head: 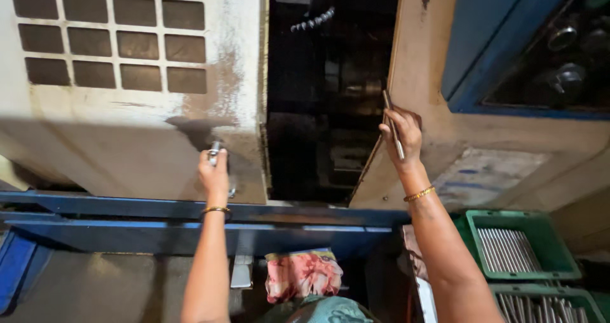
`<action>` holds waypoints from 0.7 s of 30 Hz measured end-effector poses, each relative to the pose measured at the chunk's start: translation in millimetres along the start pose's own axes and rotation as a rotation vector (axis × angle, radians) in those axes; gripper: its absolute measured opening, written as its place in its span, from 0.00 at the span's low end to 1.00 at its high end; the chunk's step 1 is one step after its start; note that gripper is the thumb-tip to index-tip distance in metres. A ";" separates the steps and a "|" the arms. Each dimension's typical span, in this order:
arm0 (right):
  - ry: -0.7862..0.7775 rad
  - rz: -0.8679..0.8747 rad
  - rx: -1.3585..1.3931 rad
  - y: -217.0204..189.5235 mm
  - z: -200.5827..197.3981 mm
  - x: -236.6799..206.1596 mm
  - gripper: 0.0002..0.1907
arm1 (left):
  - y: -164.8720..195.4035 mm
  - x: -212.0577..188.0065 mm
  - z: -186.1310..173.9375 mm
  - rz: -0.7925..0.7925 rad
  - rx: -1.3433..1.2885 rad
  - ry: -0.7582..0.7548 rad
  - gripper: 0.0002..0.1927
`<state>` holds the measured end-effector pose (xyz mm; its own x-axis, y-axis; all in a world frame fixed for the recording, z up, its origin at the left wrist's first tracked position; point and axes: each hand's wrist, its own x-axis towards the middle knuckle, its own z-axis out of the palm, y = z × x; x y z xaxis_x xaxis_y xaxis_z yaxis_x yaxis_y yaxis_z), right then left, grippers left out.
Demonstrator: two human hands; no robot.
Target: The person repeatedly picks up metal rods from a green bin, wipes each with a cloth, and rubs the rod against a white grid panel on a machine. After rubbing, the person opens the machine door, inserts the rod into a fixture, closes the door, and returns the rod to the bin. This cycle repeats for multiple rods.
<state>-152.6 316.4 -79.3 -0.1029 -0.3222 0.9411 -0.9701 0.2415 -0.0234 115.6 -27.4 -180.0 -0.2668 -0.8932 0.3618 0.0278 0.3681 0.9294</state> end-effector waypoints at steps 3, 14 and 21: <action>0.032 -0.004 -0.017 2.4 6.7 -3.6 0.17 | 0.4 18.7 -27.8 0.047 0.080 0.050 0.15; 0.155 0.410 0.330 -0.2 19.1 3.3 0.19 | -5.6 51.0 -67.8 0.081 0.263 0.119 0.23; -0.202 0.388 0.578 -53.3 50.2 76.6 0.16 | 45.1 86.5 -33.9 0.501 0.483 0.178 0.36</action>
<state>-119.7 232.9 -23.0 -0.4481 -0.4875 0.7494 -0.8105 -0.1322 -0.5706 126.4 -96.8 -104.3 -0.1717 -0.6005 0.7810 -0.3344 0.7812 0.5271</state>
